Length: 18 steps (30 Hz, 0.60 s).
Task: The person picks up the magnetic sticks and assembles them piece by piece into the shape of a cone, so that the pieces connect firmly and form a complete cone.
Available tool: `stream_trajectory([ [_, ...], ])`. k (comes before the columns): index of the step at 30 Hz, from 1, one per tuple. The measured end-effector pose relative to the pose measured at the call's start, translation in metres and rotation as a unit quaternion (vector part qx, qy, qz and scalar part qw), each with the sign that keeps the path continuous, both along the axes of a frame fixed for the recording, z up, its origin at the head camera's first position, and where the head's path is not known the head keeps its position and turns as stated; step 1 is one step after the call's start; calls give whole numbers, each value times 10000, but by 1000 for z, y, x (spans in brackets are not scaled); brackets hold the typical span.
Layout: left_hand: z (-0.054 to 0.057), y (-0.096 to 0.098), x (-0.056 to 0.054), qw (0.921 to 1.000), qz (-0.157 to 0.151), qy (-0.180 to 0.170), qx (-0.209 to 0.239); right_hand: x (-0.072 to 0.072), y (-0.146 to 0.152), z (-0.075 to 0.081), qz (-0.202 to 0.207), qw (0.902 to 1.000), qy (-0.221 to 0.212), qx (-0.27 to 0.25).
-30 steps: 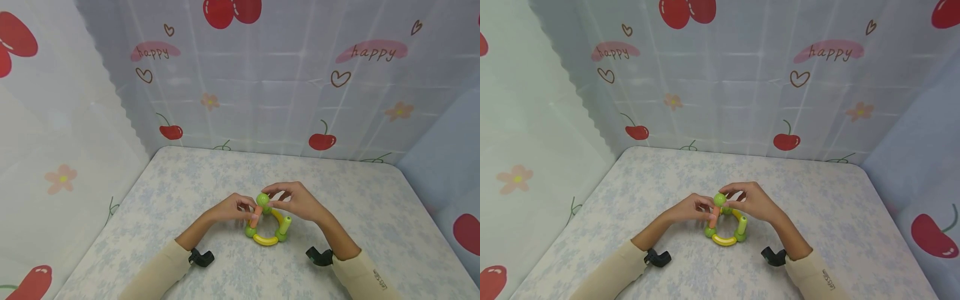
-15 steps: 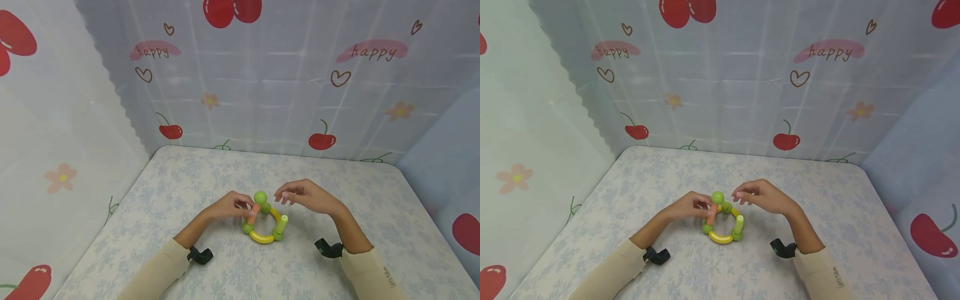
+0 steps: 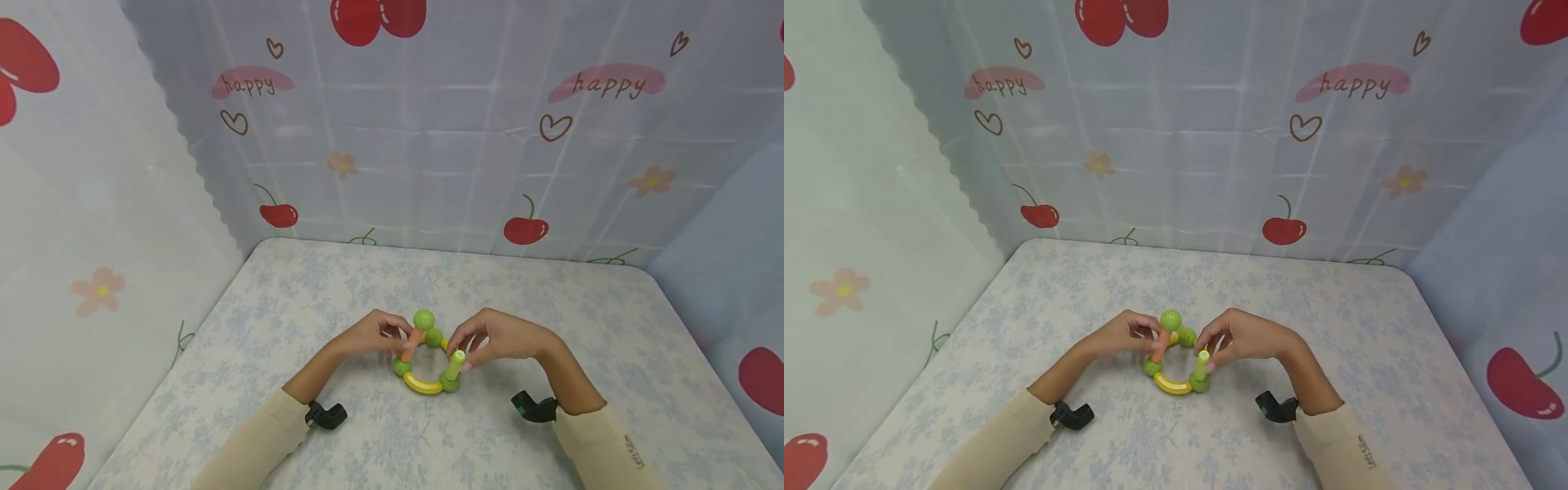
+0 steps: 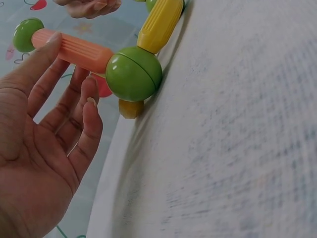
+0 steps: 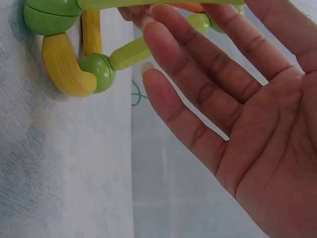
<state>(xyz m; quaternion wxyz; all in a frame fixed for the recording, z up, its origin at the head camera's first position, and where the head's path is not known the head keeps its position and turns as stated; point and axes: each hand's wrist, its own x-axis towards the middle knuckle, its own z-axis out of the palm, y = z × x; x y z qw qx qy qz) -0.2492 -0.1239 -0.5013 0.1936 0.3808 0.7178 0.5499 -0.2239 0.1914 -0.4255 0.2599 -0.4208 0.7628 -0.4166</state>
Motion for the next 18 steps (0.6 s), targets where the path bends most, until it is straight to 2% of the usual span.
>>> stream_trajectory([
  [12,3,3,3,9999,-89,-70,-62,0,-14,-6,-312,9989,349,-100],
  [18,-1,6,4,9998,-203,-79,28,1,-20,-9,-400,9988,283,72],
])
